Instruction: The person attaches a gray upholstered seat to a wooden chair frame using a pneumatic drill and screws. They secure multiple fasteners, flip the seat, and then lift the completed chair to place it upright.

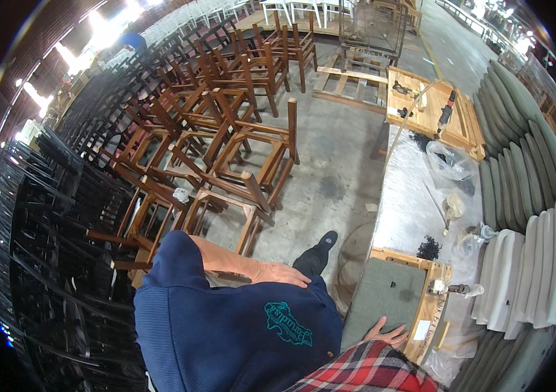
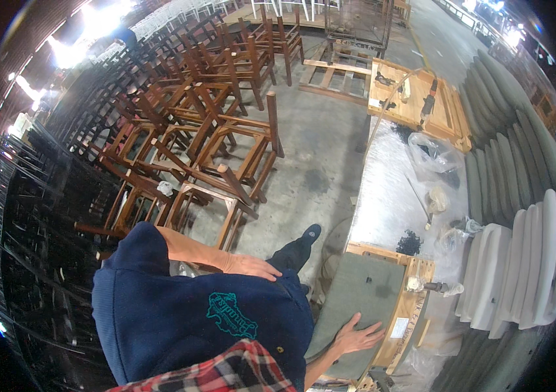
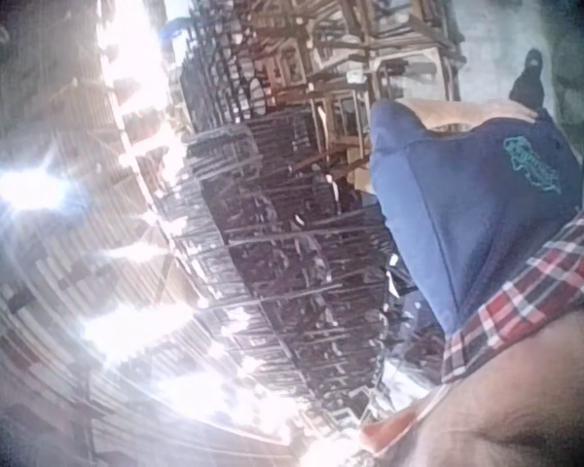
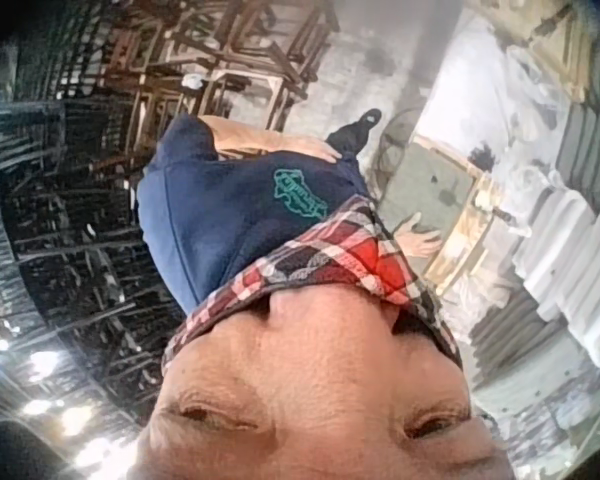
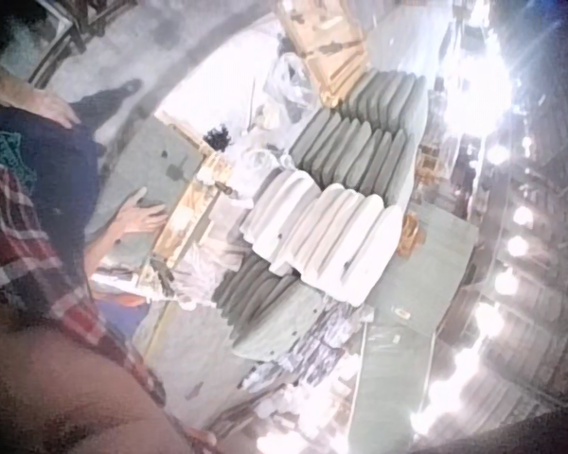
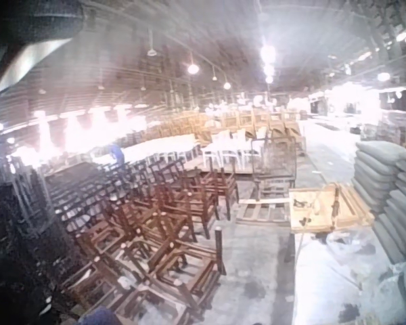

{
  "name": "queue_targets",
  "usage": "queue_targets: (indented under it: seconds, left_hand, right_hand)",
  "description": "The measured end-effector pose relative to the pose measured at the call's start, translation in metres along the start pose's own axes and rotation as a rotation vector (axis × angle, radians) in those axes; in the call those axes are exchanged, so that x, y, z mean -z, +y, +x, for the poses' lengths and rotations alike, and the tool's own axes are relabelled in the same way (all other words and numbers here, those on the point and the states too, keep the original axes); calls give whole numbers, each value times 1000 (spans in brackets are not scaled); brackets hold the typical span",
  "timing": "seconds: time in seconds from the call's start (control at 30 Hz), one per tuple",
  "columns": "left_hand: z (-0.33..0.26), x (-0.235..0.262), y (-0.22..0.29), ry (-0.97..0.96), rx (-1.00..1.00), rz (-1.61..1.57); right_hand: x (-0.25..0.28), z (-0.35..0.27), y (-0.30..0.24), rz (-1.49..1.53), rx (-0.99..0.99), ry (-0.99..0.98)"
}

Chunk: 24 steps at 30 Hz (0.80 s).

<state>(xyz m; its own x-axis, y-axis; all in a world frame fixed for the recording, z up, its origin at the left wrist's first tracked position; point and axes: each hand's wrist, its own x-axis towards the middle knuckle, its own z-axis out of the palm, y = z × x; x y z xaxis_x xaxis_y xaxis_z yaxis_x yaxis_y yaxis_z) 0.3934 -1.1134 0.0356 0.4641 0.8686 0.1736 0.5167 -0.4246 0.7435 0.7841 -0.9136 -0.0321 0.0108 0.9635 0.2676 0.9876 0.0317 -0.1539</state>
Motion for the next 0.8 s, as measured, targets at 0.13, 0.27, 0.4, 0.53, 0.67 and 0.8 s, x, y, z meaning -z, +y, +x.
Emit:
queue_targets:
  seconds: [0.13,0.27,0.4,0.53,0.67,0.8]
  left_hand:
    - [-1,-2,-3,16,-4,25]
    - [0,-1,3,38,-1,34]
    - [2,1,7,73,-23,16]
    - [-1,-1,10,126,-47,-7]
    - [-1,-11,-5,145,-84,-6]
    - [-7,-14,-4,157,-75,-13]
  right_hand:
    - [-4,-3,3,-31,-7,15]
    - [-18,-4,14,-6,38,77]
    - [-13,-3,8,-48,28,63]
    - [6,2,-2,-53,26,6]
    - [3,2,4,-77,38,12]
    - [-6,2,12,-100,42,1]
